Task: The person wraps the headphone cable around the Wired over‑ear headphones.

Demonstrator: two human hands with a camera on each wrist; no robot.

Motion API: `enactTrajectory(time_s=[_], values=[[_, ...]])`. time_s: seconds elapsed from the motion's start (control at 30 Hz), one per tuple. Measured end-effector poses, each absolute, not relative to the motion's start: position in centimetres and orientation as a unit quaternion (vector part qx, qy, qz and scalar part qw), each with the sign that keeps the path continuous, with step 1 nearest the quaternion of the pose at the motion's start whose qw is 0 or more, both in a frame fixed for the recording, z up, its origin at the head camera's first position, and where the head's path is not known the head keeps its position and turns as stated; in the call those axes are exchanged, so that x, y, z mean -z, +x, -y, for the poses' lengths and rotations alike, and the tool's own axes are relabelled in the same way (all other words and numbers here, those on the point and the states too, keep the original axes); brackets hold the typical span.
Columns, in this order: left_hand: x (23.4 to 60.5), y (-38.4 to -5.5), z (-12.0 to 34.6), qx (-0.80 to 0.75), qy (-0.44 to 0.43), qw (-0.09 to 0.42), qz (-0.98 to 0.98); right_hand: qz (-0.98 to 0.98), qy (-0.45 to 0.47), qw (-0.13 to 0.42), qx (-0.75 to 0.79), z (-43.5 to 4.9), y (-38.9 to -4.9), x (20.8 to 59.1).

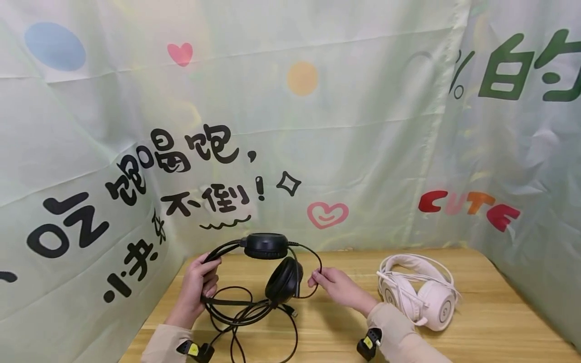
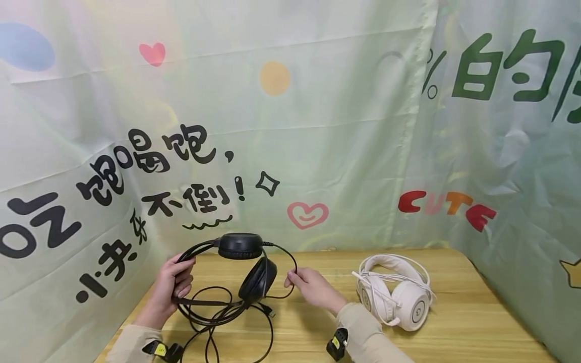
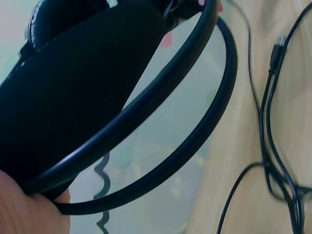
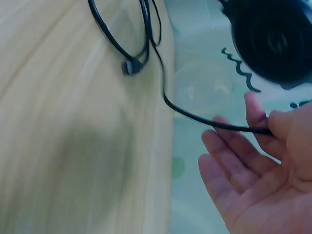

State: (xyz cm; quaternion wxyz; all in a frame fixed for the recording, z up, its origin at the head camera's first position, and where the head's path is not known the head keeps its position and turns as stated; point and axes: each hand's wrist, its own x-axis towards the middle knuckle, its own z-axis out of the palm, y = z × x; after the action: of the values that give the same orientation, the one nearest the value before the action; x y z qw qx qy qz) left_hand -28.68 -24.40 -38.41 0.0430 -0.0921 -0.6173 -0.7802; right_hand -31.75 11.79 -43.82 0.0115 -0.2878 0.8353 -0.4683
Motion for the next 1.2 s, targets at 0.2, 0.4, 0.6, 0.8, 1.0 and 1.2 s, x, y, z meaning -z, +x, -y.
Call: enactTrajectory(time_s=[0.2, 0.4, 0.6, 0.8, 1.0, 1.2], values=[[38.8, -28.0, 27.2, 0.779, -0.177, 0.015, 0.602, -0.804, -0.308, 0.071, 0.504, -12.5, -32.8, 43.0], [39.3, -27.6, 29.2, 0.77, -0.207, -0.005, 0.604, -0.82, -0.289, 0.107, 0.483, -13.2, -33.4, 41.5], [39.3, -27.6, 29.8, 0.754, -0.204, -0.005, 0.625, -0.833, -0.258, 0.159, 0.462, -14.5, -34.2, 39.6], [39.1, -27.8, 29.8, 0.726, -0.244, -0.043, 0.642, -0.846, -0.23, 0.214, 0.431, -15.9, -35.4, 37.5], [38.9, -28.1, 29.2, 0.695, -0.252, -0.058, 0.671, -0.834, -0.224, 0.3, 0.404, -18.2, -36.8, 35.1], [39.0, -28.4, 28.6, 0.692, -0.253, -0.047, 0.674, -0.808, -0.228, 0.336, 0.428, -20.7, -37.6, 33.8]])
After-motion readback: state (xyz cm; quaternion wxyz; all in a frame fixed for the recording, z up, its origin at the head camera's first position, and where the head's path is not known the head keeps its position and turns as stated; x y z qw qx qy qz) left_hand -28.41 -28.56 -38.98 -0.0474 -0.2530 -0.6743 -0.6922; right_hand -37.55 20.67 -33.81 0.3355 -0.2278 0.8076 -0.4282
